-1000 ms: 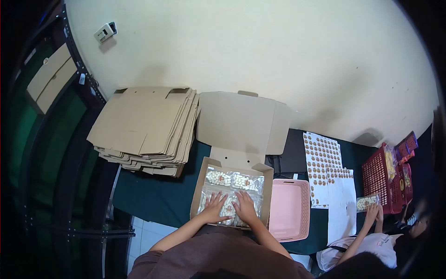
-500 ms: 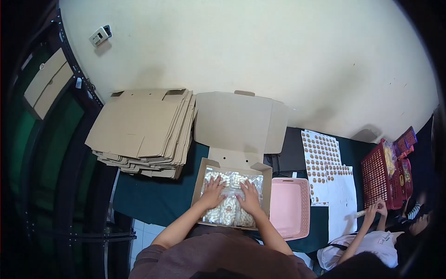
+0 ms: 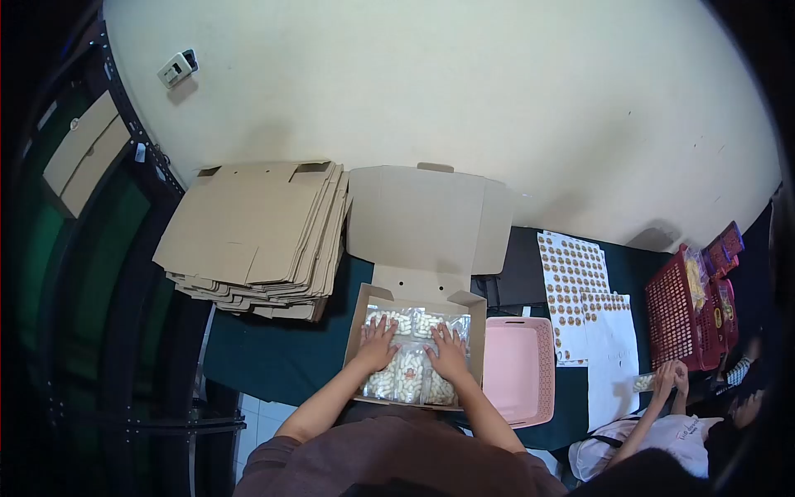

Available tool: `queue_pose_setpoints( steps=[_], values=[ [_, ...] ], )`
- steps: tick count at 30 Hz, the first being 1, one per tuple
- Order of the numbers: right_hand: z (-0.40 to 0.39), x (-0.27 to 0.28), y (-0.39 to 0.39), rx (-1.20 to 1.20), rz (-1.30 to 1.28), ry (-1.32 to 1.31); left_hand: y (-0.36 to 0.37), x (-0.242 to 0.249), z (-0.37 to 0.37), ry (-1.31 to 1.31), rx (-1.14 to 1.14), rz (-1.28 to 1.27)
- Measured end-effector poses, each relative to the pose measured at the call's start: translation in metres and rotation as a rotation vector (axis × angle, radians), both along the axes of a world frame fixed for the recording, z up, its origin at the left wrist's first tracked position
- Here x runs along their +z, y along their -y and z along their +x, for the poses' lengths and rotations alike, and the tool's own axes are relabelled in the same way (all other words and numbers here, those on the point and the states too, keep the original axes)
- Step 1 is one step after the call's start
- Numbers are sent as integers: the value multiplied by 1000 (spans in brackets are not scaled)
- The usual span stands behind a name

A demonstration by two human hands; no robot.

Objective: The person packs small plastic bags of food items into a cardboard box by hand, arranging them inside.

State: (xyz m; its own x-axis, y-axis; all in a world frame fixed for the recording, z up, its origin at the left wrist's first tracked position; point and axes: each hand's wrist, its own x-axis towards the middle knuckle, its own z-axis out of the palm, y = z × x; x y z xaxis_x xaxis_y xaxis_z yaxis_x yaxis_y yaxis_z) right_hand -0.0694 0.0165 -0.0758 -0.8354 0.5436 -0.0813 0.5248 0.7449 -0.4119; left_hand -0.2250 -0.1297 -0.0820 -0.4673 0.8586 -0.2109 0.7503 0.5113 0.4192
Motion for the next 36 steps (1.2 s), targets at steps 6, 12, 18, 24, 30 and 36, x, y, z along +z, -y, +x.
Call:
queue_pose_setpoints(
  steps=[6,12,18,24,30,36],
  values=[
    [0,5,7,64,-22,-299,1,9,30,-27,-127,158],
    [4,2,14,56,12,-343,11,-3,48,48,-248,71],
    [-5,-6,-1,-6,-2,-221,-8,1,21,65,-73,224],
    [-5,-13,-12,-50,-101,-46,-10,-24,-19,241,129,247],
    [-6,-14,-15,-7,-58,-19,-10,-15,-22,184,84,119],
    [-4,1,-10,-32,-43,25,-5,-7,-17,133,77,101]
  ],
)
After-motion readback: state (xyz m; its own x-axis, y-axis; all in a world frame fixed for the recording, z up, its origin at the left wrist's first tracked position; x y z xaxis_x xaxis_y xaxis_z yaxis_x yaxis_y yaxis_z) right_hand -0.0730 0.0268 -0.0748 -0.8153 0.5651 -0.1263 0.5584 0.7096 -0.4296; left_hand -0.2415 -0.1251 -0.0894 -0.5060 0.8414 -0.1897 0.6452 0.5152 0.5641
